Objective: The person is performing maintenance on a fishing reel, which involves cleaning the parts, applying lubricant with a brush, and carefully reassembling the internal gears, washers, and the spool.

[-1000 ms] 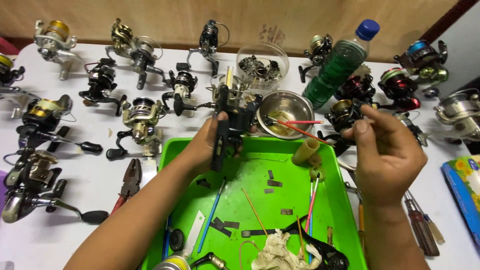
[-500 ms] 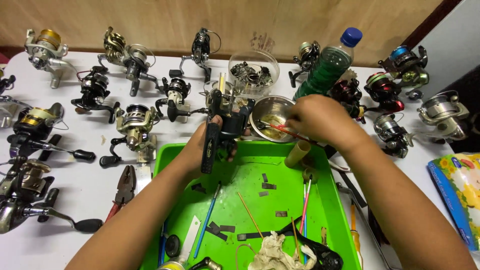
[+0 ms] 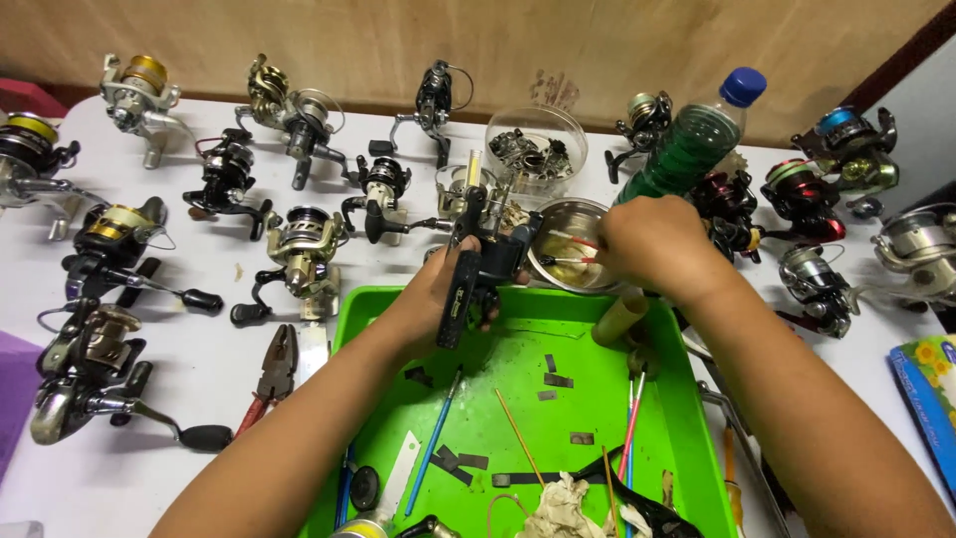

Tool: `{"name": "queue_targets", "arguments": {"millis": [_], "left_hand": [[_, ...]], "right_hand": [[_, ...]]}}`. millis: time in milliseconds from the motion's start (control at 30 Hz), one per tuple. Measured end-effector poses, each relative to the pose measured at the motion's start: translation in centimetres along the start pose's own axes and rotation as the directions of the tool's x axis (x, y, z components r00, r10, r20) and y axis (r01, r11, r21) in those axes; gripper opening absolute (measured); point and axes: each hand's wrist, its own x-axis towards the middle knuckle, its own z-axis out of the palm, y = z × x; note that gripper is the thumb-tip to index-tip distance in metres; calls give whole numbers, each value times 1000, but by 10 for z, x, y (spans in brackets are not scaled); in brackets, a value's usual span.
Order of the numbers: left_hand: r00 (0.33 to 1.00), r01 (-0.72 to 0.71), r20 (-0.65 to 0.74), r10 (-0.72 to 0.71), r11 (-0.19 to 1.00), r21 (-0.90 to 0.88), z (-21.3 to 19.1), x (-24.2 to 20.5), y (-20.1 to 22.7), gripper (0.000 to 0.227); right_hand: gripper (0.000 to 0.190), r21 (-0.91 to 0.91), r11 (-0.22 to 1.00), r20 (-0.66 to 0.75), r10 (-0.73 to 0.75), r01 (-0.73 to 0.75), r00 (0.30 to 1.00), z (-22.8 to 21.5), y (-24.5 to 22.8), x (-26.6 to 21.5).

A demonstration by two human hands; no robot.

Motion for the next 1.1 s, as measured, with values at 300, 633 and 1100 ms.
{"name": "queue_targets", "arguments": {"millis": [300,633,1100], "left_hand": [[997,6,79,-6,1000,5,-6,2,1,54],[991,82,113,-70,991,-104,-10,4,-16,61],[956,229,175,-235,972,57,-14,4,-7,49]], "right_hand": [[24,785,599,200,-5,-157,980,-23,11,-9],[29,988,149,-51,11,49,999,-5,12,-27],[11,607,509,-788,286,610,545,-52,-29,-94]]}}
